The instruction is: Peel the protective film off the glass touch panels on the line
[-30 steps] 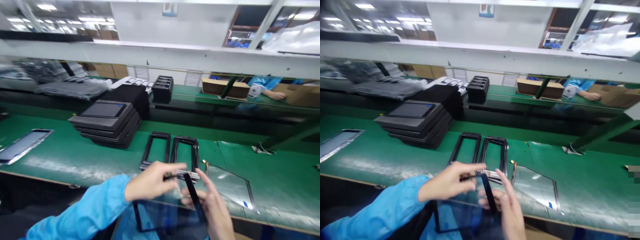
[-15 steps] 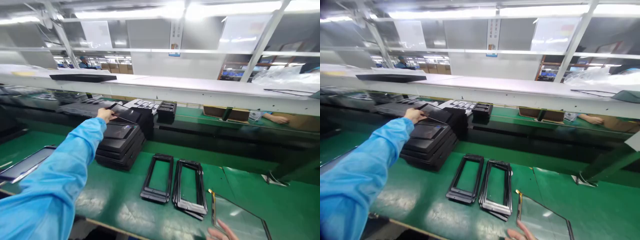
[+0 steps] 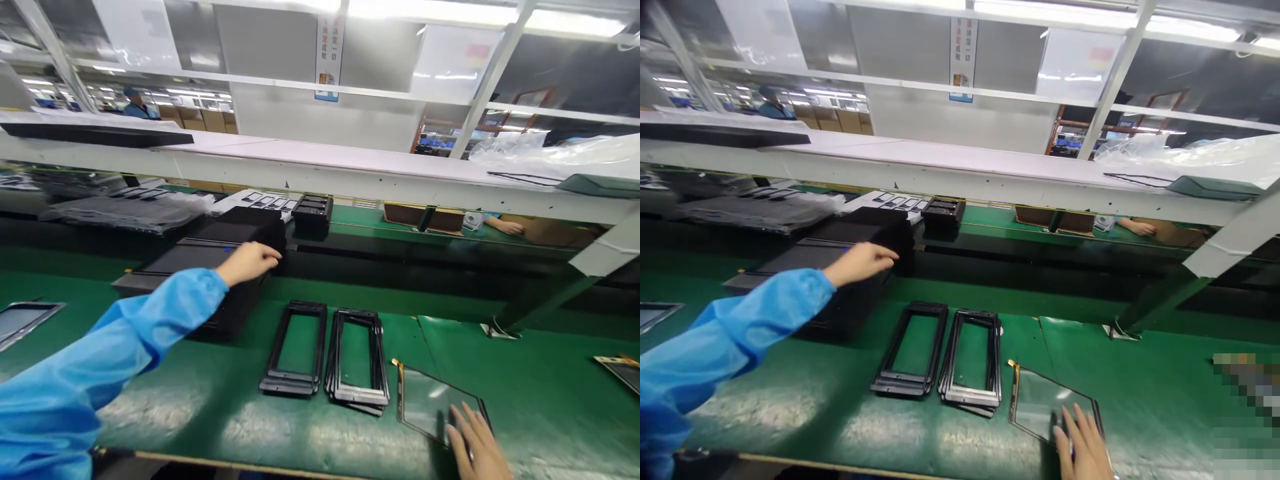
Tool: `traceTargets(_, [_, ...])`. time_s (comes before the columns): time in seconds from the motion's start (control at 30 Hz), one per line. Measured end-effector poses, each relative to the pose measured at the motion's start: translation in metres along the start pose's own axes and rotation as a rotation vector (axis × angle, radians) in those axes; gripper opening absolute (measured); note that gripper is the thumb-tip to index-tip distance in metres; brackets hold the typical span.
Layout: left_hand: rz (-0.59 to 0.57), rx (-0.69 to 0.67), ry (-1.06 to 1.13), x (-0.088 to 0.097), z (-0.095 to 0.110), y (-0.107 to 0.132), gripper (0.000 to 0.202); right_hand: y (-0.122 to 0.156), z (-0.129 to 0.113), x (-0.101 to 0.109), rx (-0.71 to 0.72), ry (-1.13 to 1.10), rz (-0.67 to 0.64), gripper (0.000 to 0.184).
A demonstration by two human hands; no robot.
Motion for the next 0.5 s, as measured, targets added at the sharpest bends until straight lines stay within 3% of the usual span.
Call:
traceTargets(0.13, [-0.261,-0.019,-0.005,-0.126,0.030,0.042,0.021,0.028,0.013,-0.015,0.269,0.292,-0.142,0.070])
traceTargets(0.23, [-0.340,0.018,0.061,-0.192,0.047,0.052,0.025,0.060,-0.002,-0.011,0.454,0.417,-0.097,0.061])
traceTargets(0.37, [-0.370,0.117,0.233,-0.240,0.062,0.040,0.033,0.086,-0.047,0.028,0.563,0.434,0.153,0.046])
traceTargets(0.43, [-0.376,0.174,0.347,-0.251,0.067,0.035,0.034,0.095,-0.071,0.050,0.608,0.385,0.215,0.045])
traceTargets(0.5, [-0.368,0.217,0.474,-0.251,0.071,0.034,0.033,0.102,-0.086,0.073,0.567,0.305,0.269,0.039])
Point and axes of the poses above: each hand's wrist, its own y-axis away from the middle knuckle, its own x-axis out of the back of the hand, z = x × y, the point moved 8 cm from there along -y, towards the middle knuckle, and after that the axes turned 1 degree about x, right-handed, at the moved point
